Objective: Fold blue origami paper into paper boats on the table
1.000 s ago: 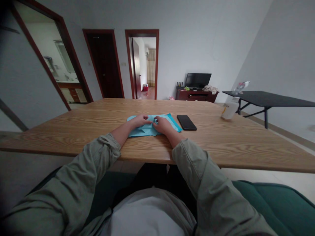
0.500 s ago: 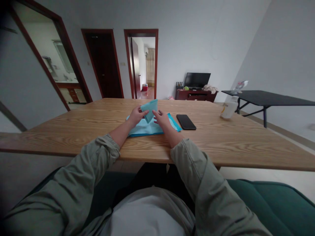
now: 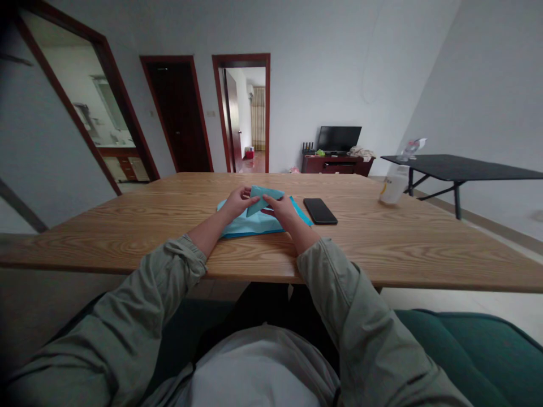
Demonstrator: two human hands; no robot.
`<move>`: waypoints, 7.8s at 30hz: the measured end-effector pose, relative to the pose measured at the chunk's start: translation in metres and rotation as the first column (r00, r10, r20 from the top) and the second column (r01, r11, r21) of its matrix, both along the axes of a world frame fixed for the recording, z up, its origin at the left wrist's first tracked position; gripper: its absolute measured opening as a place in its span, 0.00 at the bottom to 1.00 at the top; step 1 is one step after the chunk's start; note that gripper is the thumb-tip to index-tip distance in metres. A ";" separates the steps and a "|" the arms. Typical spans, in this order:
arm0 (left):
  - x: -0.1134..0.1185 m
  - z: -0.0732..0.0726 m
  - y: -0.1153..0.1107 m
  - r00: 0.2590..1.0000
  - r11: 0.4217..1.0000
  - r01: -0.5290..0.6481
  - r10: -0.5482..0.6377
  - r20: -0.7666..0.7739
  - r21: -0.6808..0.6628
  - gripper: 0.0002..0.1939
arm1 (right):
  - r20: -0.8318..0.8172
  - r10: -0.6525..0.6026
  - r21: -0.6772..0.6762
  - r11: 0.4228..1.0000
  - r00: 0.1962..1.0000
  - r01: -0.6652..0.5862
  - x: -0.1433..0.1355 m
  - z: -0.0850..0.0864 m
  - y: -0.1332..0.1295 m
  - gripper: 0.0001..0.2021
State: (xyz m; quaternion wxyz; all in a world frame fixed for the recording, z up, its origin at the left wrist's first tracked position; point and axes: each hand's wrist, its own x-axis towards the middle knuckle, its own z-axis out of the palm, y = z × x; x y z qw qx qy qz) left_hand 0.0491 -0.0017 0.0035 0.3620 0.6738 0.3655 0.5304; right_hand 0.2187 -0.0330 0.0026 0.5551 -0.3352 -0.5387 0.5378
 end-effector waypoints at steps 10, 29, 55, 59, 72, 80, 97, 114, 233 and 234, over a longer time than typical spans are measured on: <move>-0.003 -0.001 -0.003 0.986 0.986 0.158 -0.160 -0.049 -0.048 0.23 | -0.014 -0.109 -0.051 0.993 0.994 0.108 0.003 0.001 0.004 0.08; -0.008 0.005 -0.005 0.991 0.982 0.120 -0.110 0.074 -0.148 0.15 | 0.380 -0.306 0.174 0.950 0.873 0.258 0.014 0.001 0.011 0.29; 0.002 0.009 -0.016 0.951 0.952 0.292 -0.299 -0.074 -0.097 0.29 | 0.682 -0.482 0.564 0.826 0.550 0.025 0.001 -0.003 -0.002 0.25; 0.005 0.003 -0.010 0.967 0.977 0.212 -0.210 -0.147 -0.004 0.27 | 0.682 -0.514 0.578 0.815 0.520 0.047 -0.001 0.000 -0.005 0.19; 0.001 0.005 -0.010 0.911 0.942 -0.098 0.215 -0.353 0.321 0.21 | 0.640 -0.585 0.566 0.797 0.498 0.208 0.006 -0.006 0.002 0.25; 0.001 -0.002 -0.003 0.988 1.000 0.000 0.003 -0.154 0.023 0.20 | 0.562 -0.565 0.559 0.798 0.604 0.227 0.012 -0.011 0.008 0.26; -0.015 0.012 -0.019 0.898 0.842 0.432 -0.370 0.237 -0.323 0.20 | 0.499 -0.387 0.512 0.853 0.775 0.096 0.008 -0.008 0.006 0.33; -0.012 -0.003 0.003 0.995 0.992 0.087 -0.091 -0.049 -0.086 0.26 | 0.511 -0.267 0.359 0.930 0.817 0.080 0.008 -0.012 0.013 0.27; -0.048 -0.002 0.013 0.688 1.000 -0.001 -0.013 -0.726 -0.018 0.27 | 0.810 -0.583 0.501 0.741 -0.060 -0.447 -0.008 0.007 -0.034 0.15; -0.048 -0.003 0.014 0.691 1.000 -0.003 -0.008 -0.722 -0.014 0.27 | 0.812 -0.581 0.501 0.746 -0.062 -0.439 -0.008 0.007 -0.033 0.15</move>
